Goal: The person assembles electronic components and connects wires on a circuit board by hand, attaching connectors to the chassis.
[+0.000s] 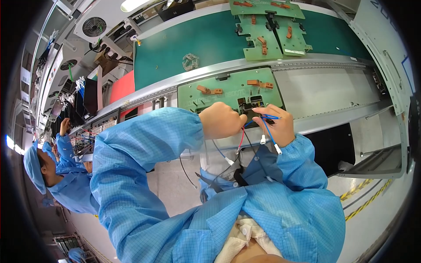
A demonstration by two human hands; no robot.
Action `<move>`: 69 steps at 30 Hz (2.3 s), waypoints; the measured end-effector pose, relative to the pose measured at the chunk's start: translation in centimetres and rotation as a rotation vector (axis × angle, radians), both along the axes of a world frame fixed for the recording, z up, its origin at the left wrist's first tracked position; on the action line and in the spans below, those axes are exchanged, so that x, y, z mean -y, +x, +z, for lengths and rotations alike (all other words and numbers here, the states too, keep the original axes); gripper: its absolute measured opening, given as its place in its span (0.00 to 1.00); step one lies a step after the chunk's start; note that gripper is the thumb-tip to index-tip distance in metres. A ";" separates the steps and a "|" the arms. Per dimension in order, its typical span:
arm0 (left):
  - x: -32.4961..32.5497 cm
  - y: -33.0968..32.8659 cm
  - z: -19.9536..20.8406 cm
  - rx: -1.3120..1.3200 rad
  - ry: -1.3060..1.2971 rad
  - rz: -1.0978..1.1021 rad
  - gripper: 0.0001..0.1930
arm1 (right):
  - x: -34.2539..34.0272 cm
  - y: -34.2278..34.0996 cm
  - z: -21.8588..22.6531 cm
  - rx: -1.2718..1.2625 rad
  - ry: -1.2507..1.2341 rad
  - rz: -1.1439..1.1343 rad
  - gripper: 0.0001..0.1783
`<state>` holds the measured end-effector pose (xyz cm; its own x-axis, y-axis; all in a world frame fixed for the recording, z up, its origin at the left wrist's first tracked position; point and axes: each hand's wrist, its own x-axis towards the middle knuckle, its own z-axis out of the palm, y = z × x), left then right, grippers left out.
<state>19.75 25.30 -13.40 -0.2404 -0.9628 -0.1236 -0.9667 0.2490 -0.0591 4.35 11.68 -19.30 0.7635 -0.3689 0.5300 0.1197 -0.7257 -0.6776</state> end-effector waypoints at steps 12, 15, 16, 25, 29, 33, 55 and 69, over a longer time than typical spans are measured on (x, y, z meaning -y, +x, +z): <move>1.8 -1.2 1.9 0.045 0.035 0.090 0.15 | 0.3 0.0 -0.9 -0.011 -0.009 0.031 0.15; 2.2 -0.2 2.9 0.097 0.092 0.089 0.18 | 0.1 0.3 -0.6 -0.017 0.019 0.024 0.14; 2.3 0.1 2.9 0.118 0.092 0.063 0.20 | 0.1 0.4 -0.4 -0.016 0.002 0.031 0.13; 2.3 1.1 2.6 -0.053 0.099 0.154 0.19 | -0.8 1.9 -0.8 0.004 -0.030 -0.047 0.09; 3.2 0.7 3.3 -0.007 0.115 0.126 0.19 | -0.7 1.9 -0.4 -0.002 -0.146 -0.097 0.07; 4.4 1.1 3.3 -0.070 0.083 0.088 0.19 | -0.1 2.1 -1.0 -0.051 -0.142 -0.099 0.06; 8.5 2.9 3.8 -0.423 0.352 0.398 0.24 | -2.3 0.8 -2.1 -0.184 0.549 0.072 0.13; 9.5 2.3 4.2 -0.419 0.410 0.286 0.20 | 1.8 0.3 2.3 -0.021 0.368 -0.126 0.17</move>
